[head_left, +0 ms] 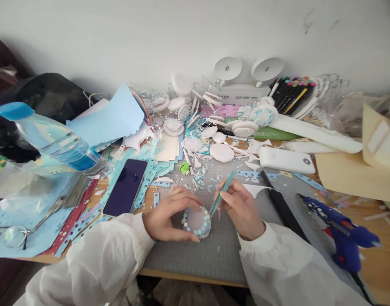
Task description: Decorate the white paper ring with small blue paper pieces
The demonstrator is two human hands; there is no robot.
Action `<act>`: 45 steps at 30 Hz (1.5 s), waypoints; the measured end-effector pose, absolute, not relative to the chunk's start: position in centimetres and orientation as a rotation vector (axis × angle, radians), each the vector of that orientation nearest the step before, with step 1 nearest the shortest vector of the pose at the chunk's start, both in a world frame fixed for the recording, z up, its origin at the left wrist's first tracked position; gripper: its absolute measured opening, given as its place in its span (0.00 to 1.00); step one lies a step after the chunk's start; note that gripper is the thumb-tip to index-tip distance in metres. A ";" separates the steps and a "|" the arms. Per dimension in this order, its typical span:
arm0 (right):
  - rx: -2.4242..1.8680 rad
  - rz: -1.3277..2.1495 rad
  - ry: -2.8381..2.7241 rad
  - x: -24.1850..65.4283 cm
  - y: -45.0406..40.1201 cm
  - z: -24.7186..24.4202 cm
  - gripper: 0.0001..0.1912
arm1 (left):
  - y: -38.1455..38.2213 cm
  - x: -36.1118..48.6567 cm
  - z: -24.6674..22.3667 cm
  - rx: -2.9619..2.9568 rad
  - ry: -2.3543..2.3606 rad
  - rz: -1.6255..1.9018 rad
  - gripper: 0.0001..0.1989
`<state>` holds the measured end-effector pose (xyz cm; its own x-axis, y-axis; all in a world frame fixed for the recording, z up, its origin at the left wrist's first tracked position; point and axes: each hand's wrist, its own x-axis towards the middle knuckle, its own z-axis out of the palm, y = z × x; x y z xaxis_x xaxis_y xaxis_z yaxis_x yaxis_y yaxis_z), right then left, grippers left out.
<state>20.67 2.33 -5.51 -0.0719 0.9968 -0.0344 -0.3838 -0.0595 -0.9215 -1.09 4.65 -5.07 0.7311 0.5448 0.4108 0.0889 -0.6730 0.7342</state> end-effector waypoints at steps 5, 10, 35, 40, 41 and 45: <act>-0.903 1.425 -0.964 20.7 2.1 -5.9 0.08 | 4.6 -1.1 -5.0 2.197 0.478 0.828 0.24; -0.899 1.414 -1.001 20.8 1.8 -6.2 0.06 | 4.7 -1.0 -4.8 2.197 0.480 0.824 0.24; -1.021 1.378 -1.046 20.7 2.1 -6.3 0.07 | 5.1 -1.1 -5.1 2.148 0.548 0.762 0.25; -1.050 1.370 -1.027 20.6 2.3 -6.2 0.08 | 5.3 -1.2 -5.3 2.120 0.570 0.772 0.26; -1.053 1.370 -1.021 20.6 2.4 -6.3 0.08 | 5.3 -1.2 -5.3 2.114 0.577 0.774 0.26; -1.051 1.381 -1.008 20.6 2.5 -6.5 0.08 | 5.4 -1.3 -5.3 2.104 0.576 0.755 0.26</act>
<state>20.65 2.48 -6.53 -0.0323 0.9979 -0.0568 -0.2497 -0.0631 -0.9663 -1.30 5.41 -5.34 0.7170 0.6225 0.3138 0.1384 -0.5683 0.8111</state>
